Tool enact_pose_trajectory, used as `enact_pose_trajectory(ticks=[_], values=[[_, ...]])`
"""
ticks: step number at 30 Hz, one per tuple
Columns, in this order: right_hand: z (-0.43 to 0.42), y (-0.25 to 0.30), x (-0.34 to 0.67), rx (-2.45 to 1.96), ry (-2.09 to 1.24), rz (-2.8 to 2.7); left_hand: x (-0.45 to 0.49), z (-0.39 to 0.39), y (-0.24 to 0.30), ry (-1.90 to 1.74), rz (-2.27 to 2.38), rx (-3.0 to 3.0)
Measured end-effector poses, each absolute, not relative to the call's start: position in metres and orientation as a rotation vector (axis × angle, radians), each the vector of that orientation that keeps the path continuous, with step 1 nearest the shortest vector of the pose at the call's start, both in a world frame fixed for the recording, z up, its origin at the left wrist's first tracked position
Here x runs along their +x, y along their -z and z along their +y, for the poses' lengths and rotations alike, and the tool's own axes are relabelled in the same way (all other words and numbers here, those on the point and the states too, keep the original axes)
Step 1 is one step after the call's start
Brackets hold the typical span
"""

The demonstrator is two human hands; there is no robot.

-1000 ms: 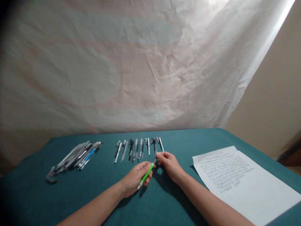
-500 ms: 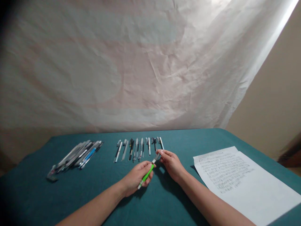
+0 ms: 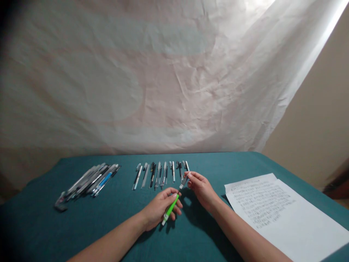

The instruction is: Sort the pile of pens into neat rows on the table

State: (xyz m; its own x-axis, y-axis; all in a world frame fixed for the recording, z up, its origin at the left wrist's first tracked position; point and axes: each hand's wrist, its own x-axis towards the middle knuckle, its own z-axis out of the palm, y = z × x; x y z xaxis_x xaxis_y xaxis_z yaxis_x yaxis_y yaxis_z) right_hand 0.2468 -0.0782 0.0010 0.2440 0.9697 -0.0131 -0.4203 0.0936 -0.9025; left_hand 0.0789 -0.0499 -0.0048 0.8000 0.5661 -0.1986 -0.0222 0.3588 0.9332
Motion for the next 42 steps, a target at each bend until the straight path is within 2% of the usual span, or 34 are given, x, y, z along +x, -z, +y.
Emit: enact_pose_trajectory(ticks=[7,13,23,34,42], values=[[-0.063,-0.015,0.28,-1.051,-0.991,-0.771,0.077,-0.05,0.005,-0.39,0.527,1.155],[-0.011,-0.009,0.323,-1.732,-0.62,-1.163,0.077,-0.05,0.003,-0.402,0.533,1.162],[0.06,0.03,0.342,-2.132,-0.454,-1.261,0.077,-0.048,0.005,-0.391,0.528,1.154],[0.061,0.024,0.333,-2.236,-0.312,-1.321,0.077,-0.046,0.006,-0.379,0.525,1.139],[0.042,0.001,0.32,-2.077,-0.331,-1.247,0.077,-0.047,0.003,-0.389,0.538,1.125]])
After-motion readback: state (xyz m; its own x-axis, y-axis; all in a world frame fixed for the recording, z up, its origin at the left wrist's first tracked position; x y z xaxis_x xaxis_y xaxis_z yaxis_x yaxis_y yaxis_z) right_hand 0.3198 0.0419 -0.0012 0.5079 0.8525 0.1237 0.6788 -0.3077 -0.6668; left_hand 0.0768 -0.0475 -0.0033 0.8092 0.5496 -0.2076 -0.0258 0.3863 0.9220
